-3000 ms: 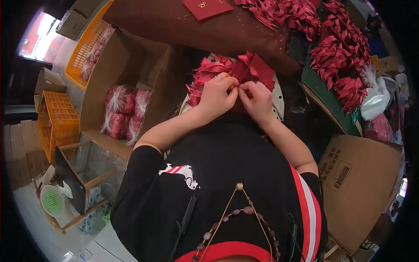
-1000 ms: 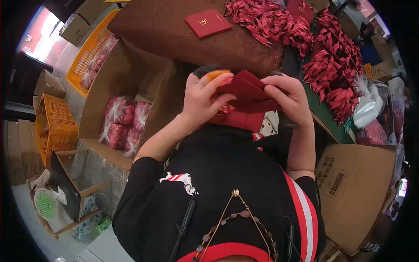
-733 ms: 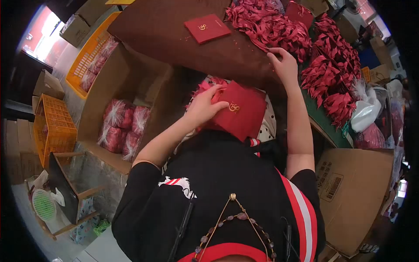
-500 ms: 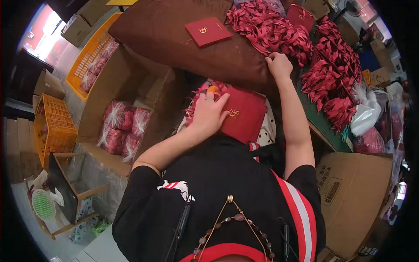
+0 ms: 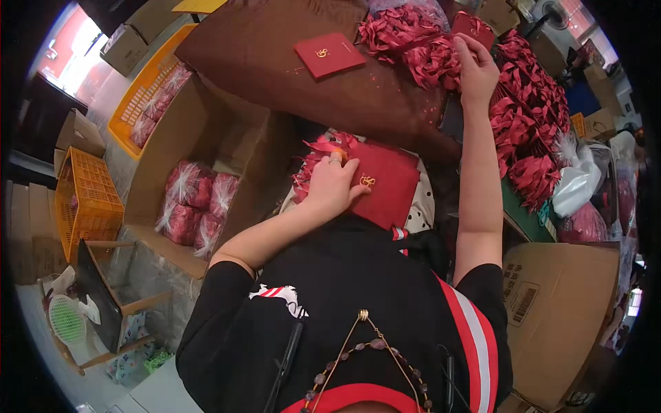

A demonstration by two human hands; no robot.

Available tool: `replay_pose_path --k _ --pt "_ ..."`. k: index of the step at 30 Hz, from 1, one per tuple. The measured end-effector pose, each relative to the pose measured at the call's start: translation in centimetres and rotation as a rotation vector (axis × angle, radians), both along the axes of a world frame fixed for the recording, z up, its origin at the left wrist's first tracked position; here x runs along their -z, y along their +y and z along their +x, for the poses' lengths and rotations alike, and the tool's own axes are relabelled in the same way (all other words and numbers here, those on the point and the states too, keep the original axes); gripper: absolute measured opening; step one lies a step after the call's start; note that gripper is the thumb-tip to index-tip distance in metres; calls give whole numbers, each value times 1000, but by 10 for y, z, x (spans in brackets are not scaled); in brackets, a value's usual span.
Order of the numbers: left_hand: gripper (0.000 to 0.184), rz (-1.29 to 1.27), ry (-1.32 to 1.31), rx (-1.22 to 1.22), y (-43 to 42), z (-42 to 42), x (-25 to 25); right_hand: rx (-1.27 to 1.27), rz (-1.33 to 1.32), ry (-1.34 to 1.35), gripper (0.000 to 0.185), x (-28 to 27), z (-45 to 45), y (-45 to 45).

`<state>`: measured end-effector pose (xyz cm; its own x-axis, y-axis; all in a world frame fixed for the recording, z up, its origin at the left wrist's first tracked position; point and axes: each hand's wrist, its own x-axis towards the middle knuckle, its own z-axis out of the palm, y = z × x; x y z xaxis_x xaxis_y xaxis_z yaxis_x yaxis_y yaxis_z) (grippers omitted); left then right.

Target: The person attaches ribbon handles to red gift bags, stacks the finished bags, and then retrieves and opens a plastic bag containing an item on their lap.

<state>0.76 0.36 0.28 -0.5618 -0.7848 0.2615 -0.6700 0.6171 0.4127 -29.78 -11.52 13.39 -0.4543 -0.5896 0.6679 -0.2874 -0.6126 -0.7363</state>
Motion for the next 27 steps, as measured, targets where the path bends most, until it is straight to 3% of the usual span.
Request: replay_pose_path --k 1,7,9,12,18,21,23,24,26,27 --pt "63 30 -10 -5 0 -1 -1 -23 65 -105 23 -15 6 12" --pt "76 135 5 -24 -3 -1 -2 -222 -319 -348 20 -57 -5 50" --pt "87 166 37 -48 -4 -1 0 -220 -384 -154 21 -69 -1 76" --pt "82 138 52 -51 -6 0 5 -141 -232 -148 23 -77 28 115" --pt "68 138 107 -70 -6 1 7 -214 436 440 20 3 84 154" --pt "63 133 118 -78 -9 2 9 -259 540 408 19 55 106 151" --pt "60 139 129 -78 -13 4 8 -225 745 375 17 81 114 150" --pt "56 197 174 -77 -13 5 4 -227 746 370 17 87 115 150" --pt "51 256 217 -76 -16 6 -3 -154 751 667 15 96 116 147" --pt "47 304 224 -78 -17 7 -5 -114 590 715 14 99 119 145"
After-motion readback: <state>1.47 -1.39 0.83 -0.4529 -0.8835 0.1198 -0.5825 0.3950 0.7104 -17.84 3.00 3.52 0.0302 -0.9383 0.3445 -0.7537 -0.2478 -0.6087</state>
